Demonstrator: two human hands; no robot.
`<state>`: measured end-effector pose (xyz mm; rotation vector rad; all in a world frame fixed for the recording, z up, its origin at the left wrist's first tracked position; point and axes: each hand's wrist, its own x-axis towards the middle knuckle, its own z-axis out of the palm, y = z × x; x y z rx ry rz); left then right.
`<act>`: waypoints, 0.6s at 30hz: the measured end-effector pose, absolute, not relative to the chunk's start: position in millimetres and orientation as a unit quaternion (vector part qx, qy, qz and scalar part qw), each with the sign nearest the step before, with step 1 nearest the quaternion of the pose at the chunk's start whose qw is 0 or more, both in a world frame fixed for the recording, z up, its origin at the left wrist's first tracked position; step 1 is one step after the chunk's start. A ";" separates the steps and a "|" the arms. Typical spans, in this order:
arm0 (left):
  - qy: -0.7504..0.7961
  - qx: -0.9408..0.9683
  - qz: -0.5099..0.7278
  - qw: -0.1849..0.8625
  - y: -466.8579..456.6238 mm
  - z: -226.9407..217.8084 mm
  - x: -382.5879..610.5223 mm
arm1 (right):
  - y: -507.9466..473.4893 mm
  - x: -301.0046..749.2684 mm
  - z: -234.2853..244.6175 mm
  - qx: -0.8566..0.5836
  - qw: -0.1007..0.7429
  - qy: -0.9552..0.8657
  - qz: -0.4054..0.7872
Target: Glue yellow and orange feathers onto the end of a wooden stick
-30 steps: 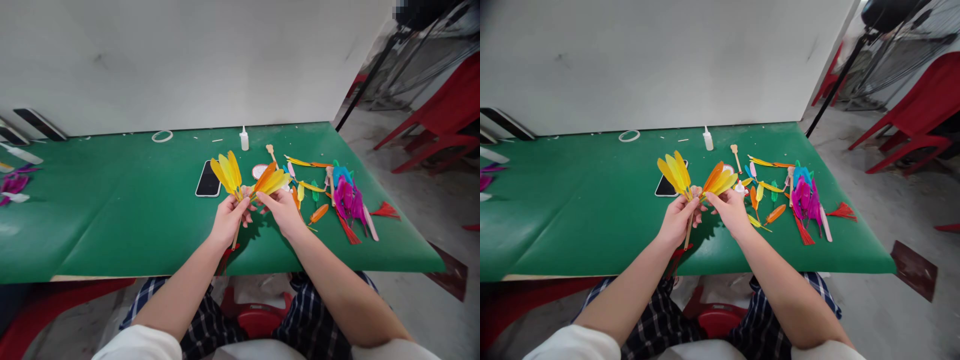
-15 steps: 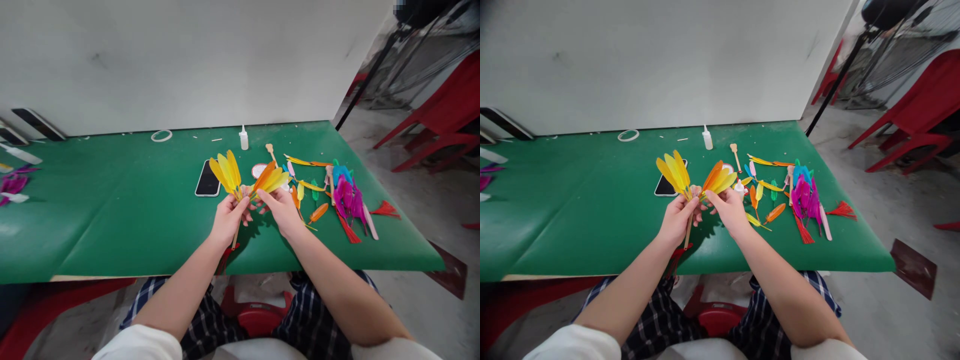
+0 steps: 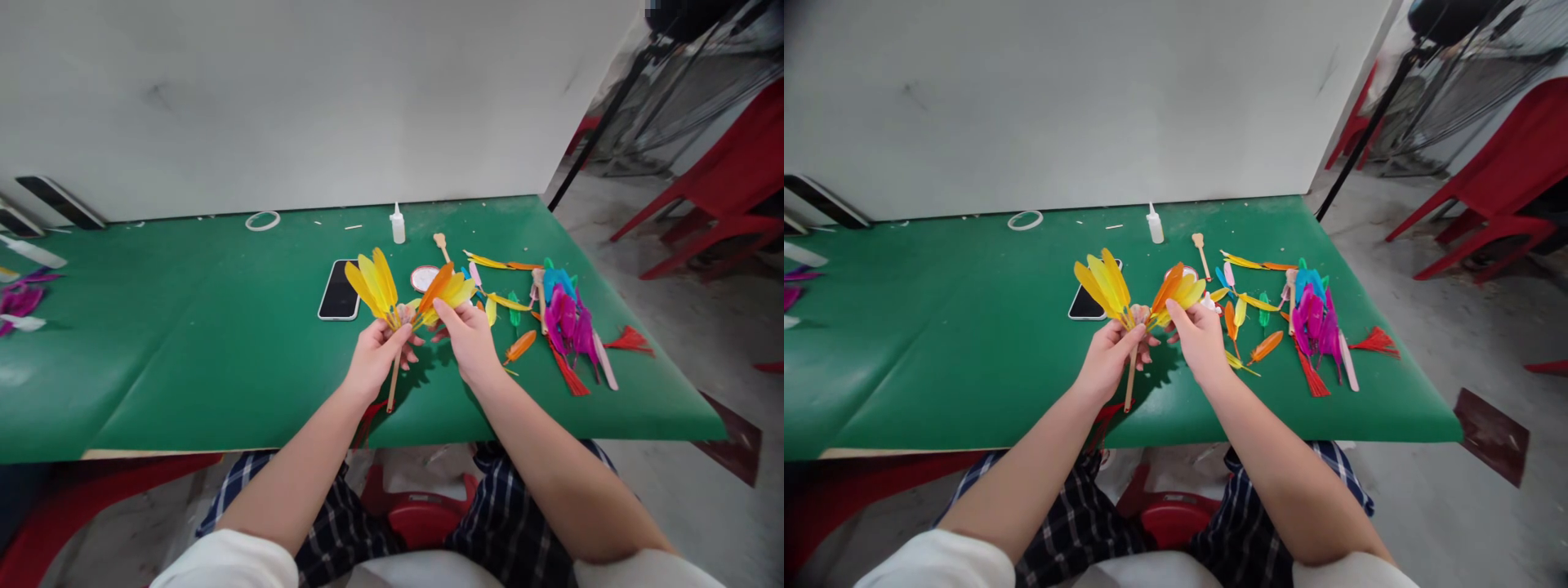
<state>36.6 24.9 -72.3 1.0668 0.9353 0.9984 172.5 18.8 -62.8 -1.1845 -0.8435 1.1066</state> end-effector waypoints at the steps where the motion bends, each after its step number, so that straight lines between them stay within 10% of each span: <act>1: 0.408 0.465 0.436 0.654 24.6 -72.0 36.4 | 18.7 172.9 -62.1 -0.515 0.612 -0.366 0.477; 18: 0.415 0.457 0.410 0.671 23.6 -70.7 38.3 | 20.4 176.6 -65.4 -0.504 0.608 -0.392 0.472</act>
